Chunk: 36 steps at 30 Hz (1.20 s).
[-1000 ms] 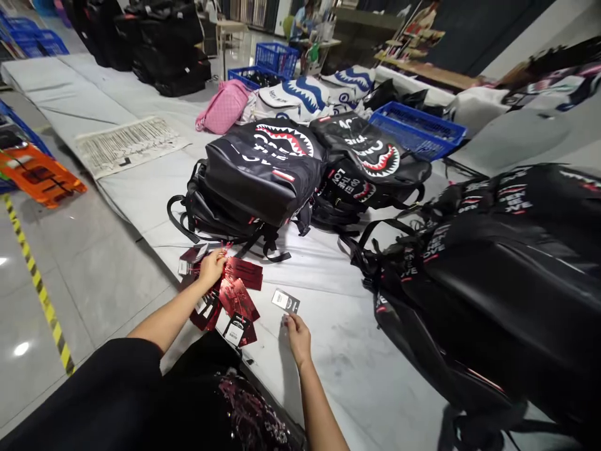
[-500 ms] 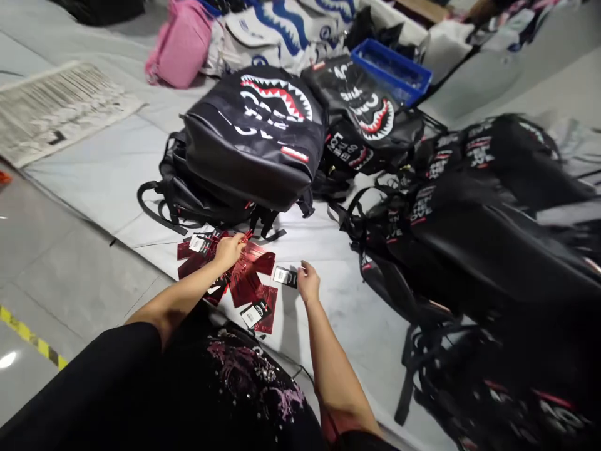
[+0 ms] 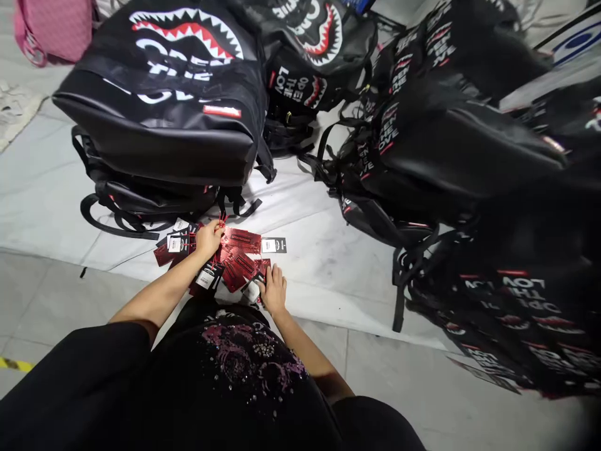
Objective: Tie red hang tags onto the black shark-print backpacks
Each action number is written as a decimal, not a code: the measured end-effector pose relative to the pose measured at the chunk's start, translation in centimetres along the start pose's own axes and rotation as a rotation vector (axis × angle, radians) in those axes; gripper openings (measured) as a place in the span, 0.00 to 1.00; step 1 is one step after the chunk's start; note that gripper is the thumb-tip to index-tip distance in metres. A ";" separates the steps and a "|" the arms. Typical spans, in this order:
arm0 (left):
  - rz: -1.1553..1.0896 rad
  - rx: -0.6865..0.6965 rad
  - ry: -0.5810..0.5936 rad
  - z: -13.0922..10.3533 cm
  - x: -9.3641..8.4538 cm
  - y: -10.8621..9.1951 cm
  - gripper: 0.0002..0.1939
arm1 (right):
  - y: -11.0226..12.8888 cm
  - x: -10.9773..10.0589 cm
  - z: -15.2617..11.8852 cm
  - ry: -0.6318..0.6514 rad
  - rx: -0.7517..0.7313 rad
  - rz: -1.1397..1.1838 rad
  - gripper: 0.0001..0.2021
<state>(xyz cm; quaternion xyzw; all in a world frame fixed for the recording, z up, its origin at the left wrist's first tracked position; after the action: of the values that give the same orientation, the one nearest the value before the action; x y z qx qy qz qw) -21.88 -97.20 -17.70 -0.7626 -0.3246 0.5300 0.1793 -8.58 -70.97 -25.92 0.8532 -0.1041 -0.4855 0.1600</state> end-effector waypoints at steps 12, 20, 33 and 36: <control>0.027 0.118 0.088 0.3 9.2 -11.3 0.14 | -14.9 -7.4 1.5 -0.129 0.195 0.016 0.25; 0.111 0.448 0.228 -0.9 18.0 -22.0 0.11 | -26.1 -11.6 -0.4 -0.265 0.419 0.163 0.29; 0.317 0.765 -0.751 -9.5 -12.7 -19.0 0.19 | -9.9 -20.5 8.5 -0.508 -0.054 0.494 0.31; 0.496 0.720 -0.719 -6.6 -17.8 -20.0 0.25 | 0.0 -20.7 14.5 -0.319 -0.065 0.494 0.27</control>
<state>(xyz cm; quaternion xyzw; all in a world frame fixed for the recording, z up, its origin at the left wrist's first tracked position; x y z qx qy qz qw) -25.95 -94.40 9.41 -0.4784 0.0252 0.8599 0.1764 -31.57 -66.59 -16.32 0.7093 -0.3169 -0.5629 0.2822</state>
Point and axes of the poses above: each hand's wrist, its own z-axis towards the middle knuckle, its own x-axis out of the palm, y = z × x, the point moved 5 cm from there along z, towards the middle knuckle, and after that the axes turned 15 degrees about y, right-handed, at the moved point
